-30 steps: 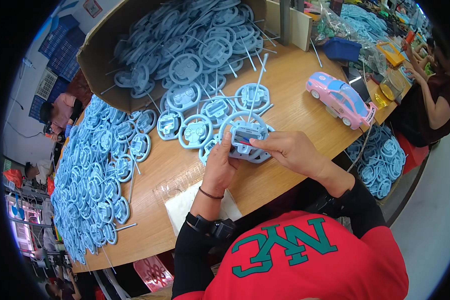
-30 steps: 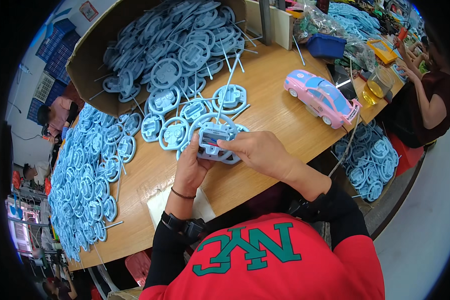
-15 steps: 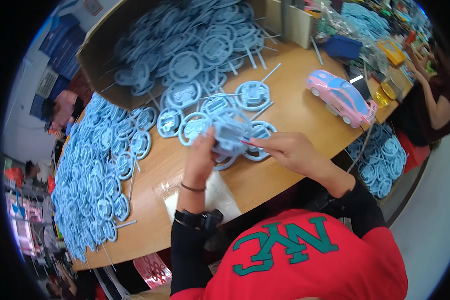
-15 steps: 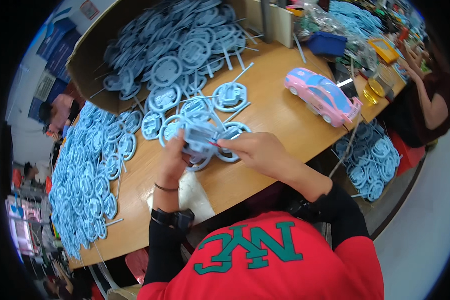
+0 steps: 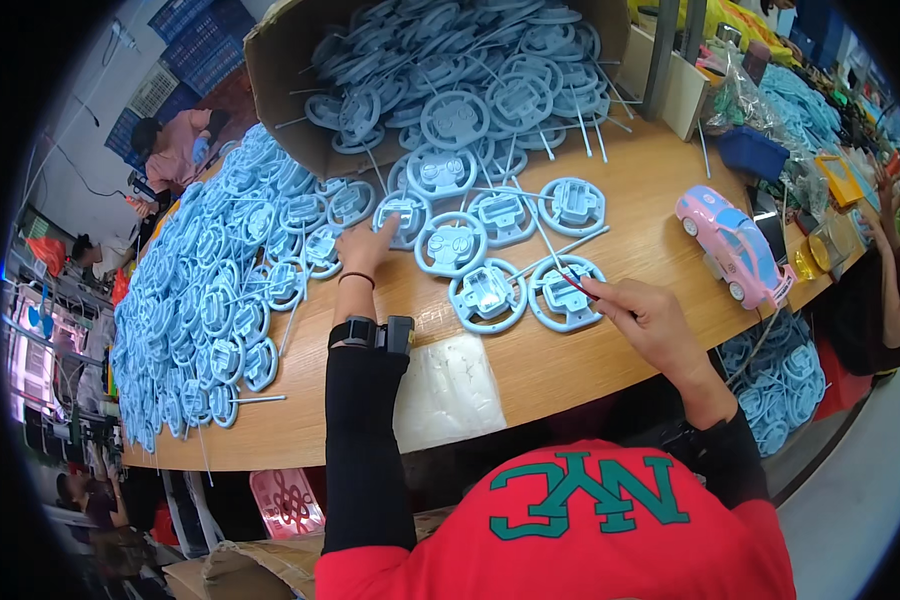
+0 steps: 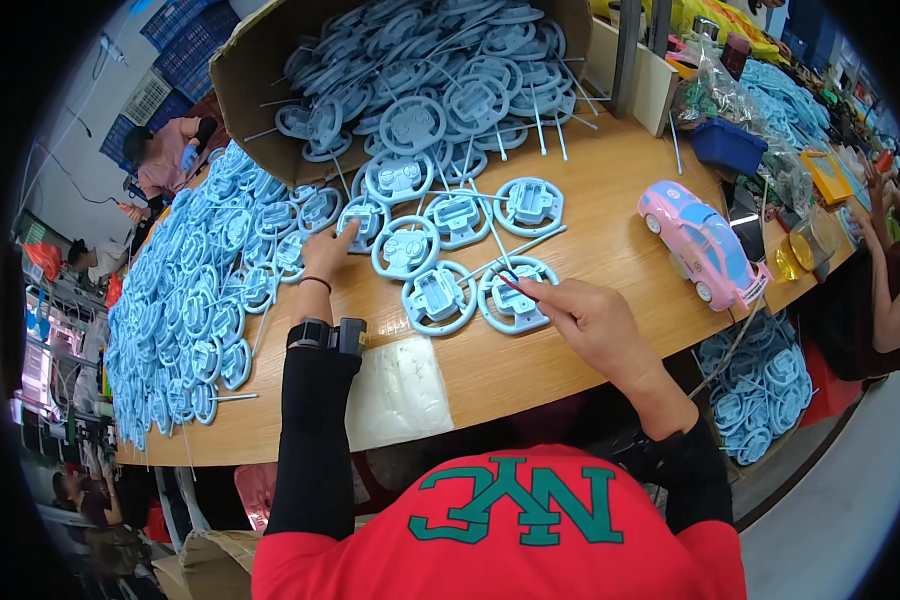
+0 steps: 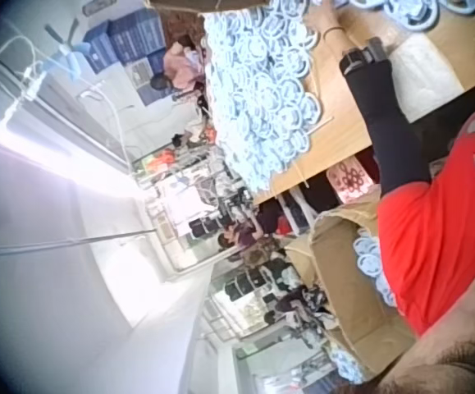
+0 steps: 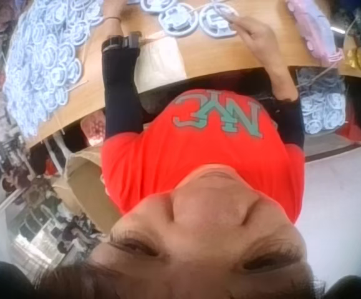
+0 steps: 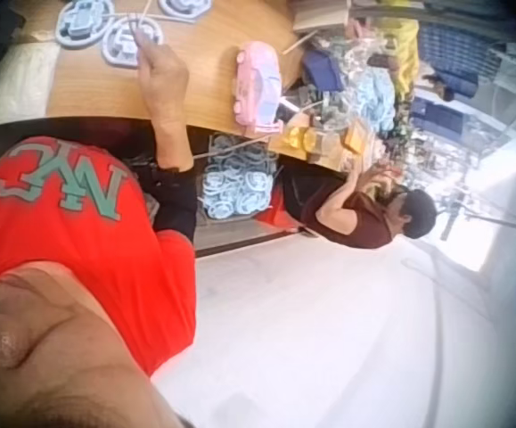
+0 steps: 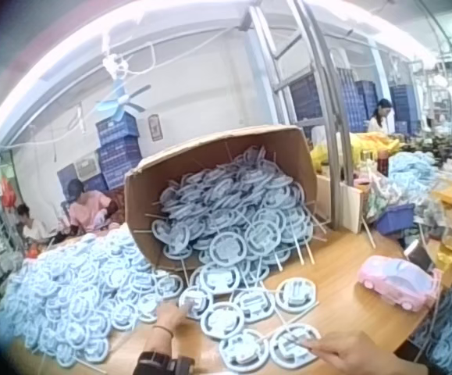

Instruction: Assembling and inspecting plastic toy steering wheel components at a manufacturing workstation.

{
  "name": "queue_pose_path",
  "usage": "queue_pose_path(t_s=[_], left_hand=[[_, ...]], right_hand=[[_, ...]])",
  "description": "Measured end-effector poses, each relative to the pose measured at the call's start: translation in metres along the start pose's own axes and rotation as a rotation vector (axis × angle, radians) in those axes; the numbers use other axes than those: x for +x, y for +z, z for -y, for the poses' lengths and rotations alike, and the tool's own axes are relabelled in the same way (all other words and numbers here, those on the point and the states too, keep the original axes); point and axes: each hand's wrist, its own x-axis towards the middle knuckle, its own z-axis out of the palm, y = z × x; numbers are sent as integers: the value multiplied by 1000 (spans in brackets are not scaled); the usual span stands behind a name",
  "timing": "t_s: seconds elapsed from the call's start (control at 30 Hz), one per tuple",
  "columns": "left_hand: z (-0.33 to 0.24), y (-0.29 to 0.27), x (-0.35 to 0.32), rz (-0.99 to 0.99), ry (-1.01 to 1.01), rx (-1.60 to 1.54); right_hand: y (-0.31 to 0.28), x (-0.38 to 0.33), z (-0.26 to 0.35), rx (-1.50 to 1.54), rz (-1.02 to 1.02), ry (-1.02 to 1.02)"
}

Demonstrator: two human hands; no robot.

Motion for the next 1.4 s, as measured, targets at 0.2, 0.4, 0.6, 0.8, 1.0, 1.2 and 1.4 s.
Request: queue_pose_path(t_s=[0.2,0.4,0.6,0.8,1.0,1.2,1.4], left_hand=[[13,-13,-8,-244,-27,-240],[14,-62,-57,-627,224,-1418],[-83,-41,-158,306,159,-1910],[-125,-3,-203,592,208,-1905],[-135,8,-213,545,176,-1830],[-132,7,-210,698,95,-1837],[-132,5,-209,757,144,-1865]], right_hand=[[-3,-1,-1,17,-5,5],[3,-1,-2,8,-5,-25],[11,12,20,-55,-6,-131],[8,15,22,-295,54,-80],[14,14,18,-325,61,-84],[17,15,10,-294,49,-94],[16,13,10,-272,38,-91]])
